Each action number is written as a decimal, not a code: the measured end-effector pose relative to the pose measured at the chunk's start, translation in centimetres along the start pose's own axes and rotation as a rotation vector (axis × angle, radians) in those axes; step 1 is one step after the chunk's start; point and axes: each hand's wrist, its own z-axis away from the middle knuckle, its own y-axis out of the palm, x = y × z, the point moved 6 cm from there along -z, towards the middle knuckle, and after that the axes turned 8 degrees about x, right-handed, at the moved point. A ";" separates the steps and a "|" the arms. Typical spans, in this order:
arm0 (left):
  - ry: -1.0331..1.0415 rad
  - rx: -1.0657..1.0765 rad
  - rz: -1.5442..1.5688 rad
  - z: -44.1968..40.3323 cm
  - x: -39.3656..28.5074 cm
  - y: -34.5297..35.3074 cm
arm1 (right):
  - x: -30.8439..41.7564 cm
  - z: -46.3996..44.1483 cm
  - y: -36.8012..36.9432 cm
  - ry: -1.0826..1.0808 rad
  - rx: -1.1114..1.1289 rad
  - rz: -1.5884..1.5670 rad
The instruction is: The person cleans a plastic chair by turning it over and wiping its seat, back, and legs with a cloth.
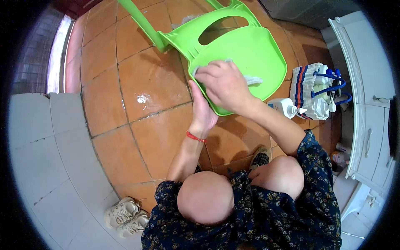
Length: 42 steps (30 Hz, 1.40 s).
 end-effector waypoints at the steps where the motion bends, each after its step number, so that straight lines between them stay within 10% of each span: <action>1: 0.010 -0.011 0.004 -0.2 0.0 -0.5 | 0.2 0.1 0.1 -0.003 0.029 -0.016; 13: 0.035 -0.058 -0.012 0.1 -0.7 0.2 | 0.8 3.8 -0.2 -0.115 0.314 -0.105; 19: 0.059 -0.044 0.002 0.3 -1.1 1.2 | -1.7 -2.5 -0.5 -0.105 -0.020 -0.153; 31: 0.116 -0.085 -0.046 0.0 -1.1 -0.8 | 1.2 4.8 -0.1 -0.088 0.330 -0.152; 42: 0.148 -0.144 -0.152 0.3 -2.3 -0.4 | -11.8 4.4 -5.0 0.381 -0.170 0.034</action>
